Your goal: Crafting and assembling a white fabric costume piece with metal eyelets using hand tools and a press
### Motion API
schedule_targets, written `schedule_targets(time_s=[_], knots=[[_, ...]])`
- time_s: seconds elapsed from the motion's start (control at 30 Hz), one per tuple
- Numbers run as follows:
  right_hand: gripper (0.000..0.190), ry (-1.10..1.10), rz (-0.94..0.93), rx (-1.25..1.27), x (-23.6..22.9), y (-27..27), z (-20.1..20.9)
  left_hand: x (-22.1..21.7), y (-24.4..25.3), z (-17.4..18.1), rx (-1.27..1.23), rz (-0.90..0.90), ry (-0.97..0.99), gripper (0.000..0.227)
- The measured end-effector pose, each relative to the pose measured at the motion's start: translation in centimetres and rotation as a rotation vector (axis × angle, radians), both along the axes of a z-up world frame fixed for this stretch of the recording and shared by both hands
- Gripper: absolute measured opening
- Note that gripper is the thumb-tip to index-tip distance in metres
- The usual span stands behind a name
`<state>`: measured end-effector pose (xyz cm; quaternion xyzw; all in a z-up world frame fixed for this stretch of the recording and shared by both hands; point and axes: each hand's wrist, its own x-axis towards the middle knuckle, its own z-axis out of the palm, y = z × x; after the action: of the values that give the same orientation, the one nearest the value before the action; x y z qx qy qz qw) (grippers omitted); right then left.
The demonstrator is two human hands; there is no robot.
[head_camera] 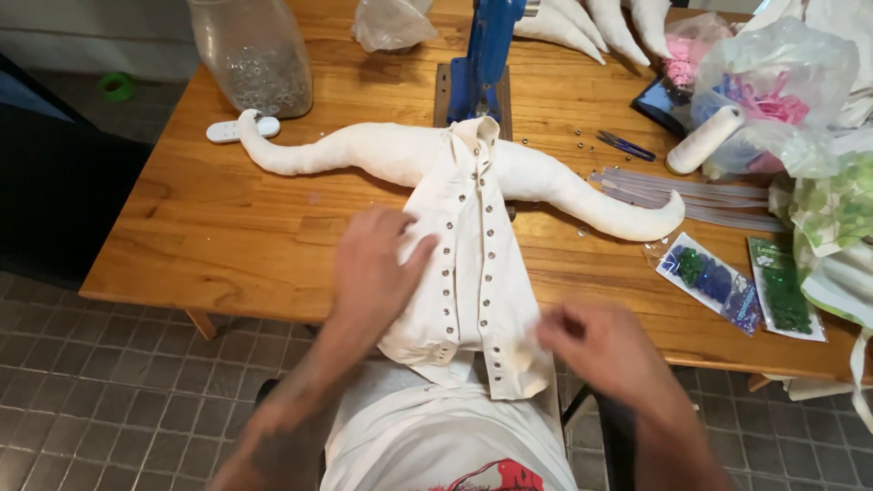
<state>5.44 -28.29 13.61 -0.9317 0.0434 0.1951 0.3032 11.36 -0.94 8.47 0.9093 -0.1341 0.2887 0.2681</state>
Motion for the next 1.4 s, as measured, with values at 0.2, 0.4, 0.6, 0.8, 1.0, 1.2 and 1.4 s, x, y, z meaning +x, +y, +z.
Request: schedule_targets(time_s=[0.2,0.4,0.6,0.8,1.0,1.2,1.4], knots=[[0.023,-1.006,0.090,0.130,10.7,4.3,-5.0,6.1,-4.1,-1.2,0.072,0.028,0.045,0.042],[0.034,-1.132,0.053,0.032,14.8,5.7,-8.6,7.1,-3.0,-2.2,-0.049,0.115,-0.107,0.011],[0.021,-1.172,-0.043,-0.054,14.8,4.6,-8.9,7.6,1.1,-2.4,-0.136,0.291,-0.292,0.010],[0.044,-1.247,0.047,-0.049,13.3,6.6,-7.1,7.3,1.3,-2.3,-0.135,0.204,-0.203,0.032],[0.018,-1.296,0.073,-0.104,14.9,5.4,-8.5,8.8,2.0,-2.4,-0.216,0.196,-0.139,0.019],[0.014,-1.269,-0.184,-0.233,14.7,4.2,-8.4,8.9,3.2,-2.1,-0.223,0.329,-0.041,0.014],[0.027,-1.174,-0.139,-0.206,15.0,4.2,-8.6,9.2,2.3,-2.0,-0.131,0.280,-0.179,0.030]])
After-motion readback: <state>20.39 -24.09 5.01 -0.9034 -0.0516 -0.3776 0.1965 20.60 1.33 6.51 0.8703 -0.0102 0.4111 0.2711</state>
